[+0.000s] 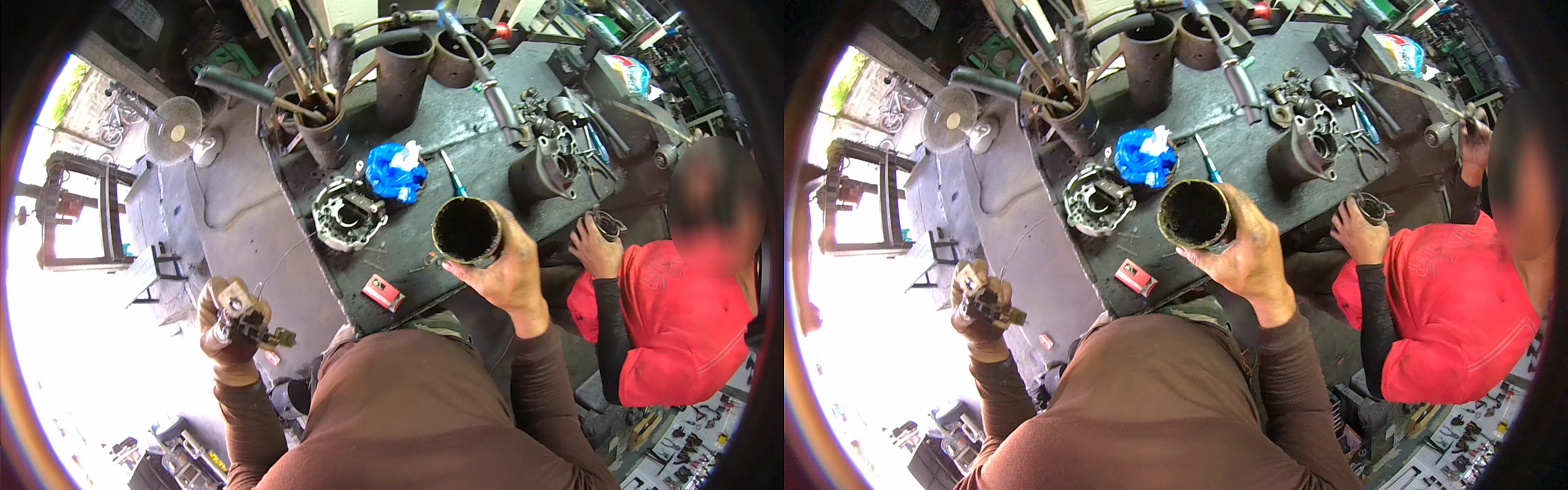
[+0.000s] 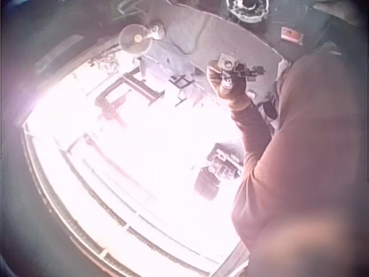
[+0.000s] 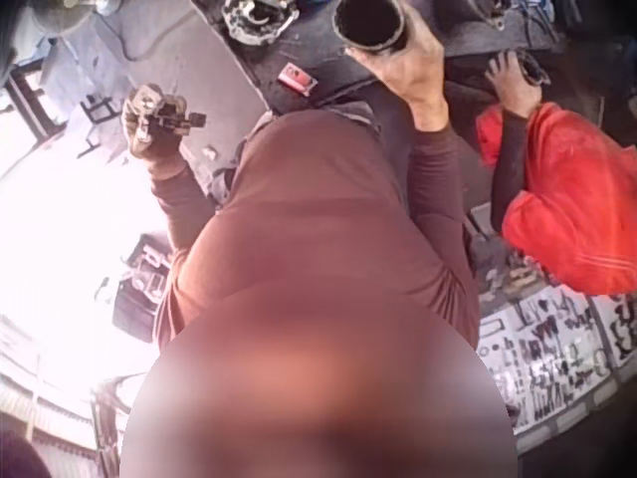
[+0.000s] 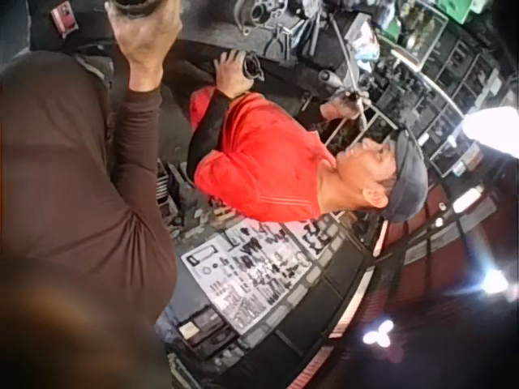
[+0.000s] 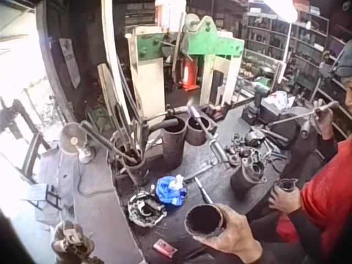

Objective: The person manipulates small mechanical components on a workbench, using a screwdriver and a blowtorch to adjust and heat parts. They repeatedly handle the components, turning them over and applying heat while another person works nearby.

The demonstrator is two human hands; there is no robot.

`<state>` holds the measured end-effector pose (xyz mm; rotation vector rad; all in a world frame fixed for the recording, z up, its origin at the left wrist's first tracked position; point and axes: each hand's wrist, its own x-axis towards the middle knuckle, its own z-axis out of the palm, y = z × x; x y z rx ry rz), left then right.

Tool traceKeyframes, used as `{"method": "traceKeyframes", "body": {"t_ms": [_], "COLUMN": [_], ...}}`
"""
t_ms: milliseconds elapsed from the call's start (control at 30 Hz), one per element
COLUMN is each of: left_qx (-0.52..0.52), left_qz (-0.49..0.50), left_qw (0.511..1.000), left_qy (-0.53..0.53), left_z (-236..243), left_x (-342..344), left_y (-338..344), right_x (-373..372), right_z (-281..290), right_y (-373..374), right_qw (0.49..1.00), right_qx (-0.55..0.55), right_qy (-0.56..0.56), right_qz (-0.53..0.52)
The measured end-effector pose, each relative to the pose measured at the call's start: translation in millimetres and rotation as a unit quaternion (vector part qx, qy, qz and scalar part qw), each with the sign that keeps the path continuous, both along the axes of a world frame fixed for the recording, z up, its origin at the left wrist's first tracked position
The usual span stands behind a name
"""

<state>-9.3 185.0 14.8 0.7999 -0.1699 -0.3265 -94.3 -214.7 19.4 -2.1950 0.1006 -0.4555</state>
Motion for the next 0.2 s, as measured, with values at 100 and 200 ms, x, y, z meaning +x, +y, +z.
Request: {"method": "traceKeyframes", "body": {"t_ms": [100,200], "left_qx": [0.033,0.129], "left_qz": [-0.023,-0.070], "left_qw": [0.999,0.989], "left_qy": [0.013,0.025], "left_z": [-4,-10], "left_x": [1,1], "left_y": [6,9], "right_x": [-11,-11], "right_z": [-47,-84], "right_y": [17,20], "right_qw": [0.998,0.996], "right_qx": [0.029,0.010], "right_qy": [0.055,0.076], "right_qz": [-0.028,-0.036]}}
